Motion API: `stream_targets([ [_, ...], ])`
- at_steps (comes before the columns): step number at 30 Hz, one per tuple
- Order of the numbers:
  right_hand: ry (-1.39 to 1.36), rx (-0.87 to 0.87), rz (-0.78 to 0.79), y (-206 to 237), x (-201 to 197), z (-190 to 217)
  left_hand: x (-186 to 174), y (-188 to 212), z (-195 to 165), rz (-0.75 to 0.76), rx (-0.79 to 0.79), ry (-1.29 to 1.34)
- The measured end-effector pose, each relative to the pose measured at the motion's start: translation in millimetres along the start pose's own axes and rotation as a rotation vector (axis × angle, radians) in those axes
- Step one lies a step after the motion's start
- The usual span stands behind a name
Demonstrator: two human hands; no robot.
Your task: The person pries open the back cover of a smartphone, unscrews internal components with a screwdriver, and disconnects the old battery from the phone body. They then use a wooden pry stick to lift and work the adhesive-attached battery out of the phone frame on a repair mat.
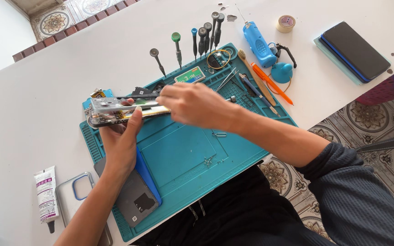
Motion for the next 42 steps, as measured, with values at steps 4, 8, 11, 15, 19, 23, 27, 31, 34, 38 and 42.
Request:
stream_targets([
  [4,-0.219,0.052,0.013,5.1,-9.7,-8.8,1.6,0.8,0.9,0.025,0.03,-0.073],
  [8,-0.216,0.082,0.003,4.1,-12.4,-7.9,2.9,1.5,0.3,0.048,0.021,-0.045],
  [11,-0.186,0.101,-0.018,5.4,-17.1,-10.6,4.1,2.6,-0.7,0.073,0.016,-0.002],
  [15,-0.133,0.083,-0.099,4.8,-22.8,-15.8,6.0,3.8,0.7,0.108,0.067,0.021],
  [19,-0.176,0.115,-0.134,4.9,-31.0,-15.8,1.1,6.8,-1.0,0.146,0.088,-0.038],
  [23,-0.23,0.115,-0.132,3.4,-38.2,-15.8,0.6,3.6,-2.4,0.137,0.076,-0.062],
  [27,-0.238,0.112,-0.139,3.0,-38.1,-13.7,1.5,4.3,-2.8,0.147,0.089,-0.046],
  [31,-0.231,0.088,-0.159,3.8,-38.1,-13.2,2.0,6.6,-2.8,0.153,0.083,-0.04],
  [34,-0.216,0.08,-0.167,4.3,-38.8,-13.8,2.9,7.0,-3.6,0.149,0.079,-0.055],
  [38,-0.209,0.068,-0.158,4.2,-39.6,-16.2,4.4,7.0,-5.2,0.166,0.088,-0.063],
  [42,-0.215,0.068,-0.128,4.9,-40.2,-16.4,5.6,9.2,-6.1,0.178,0.11,-0.076],
])
Point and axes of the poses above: each hand's wrist, its own y-axis away from the middle knuckle, its own x-axis out of the palm, z = x × y, the point moved 1 cm from there along -y, towards the middle knuckle, and after that the axes turned 10 degrees about -x, right-handed, at the moved point
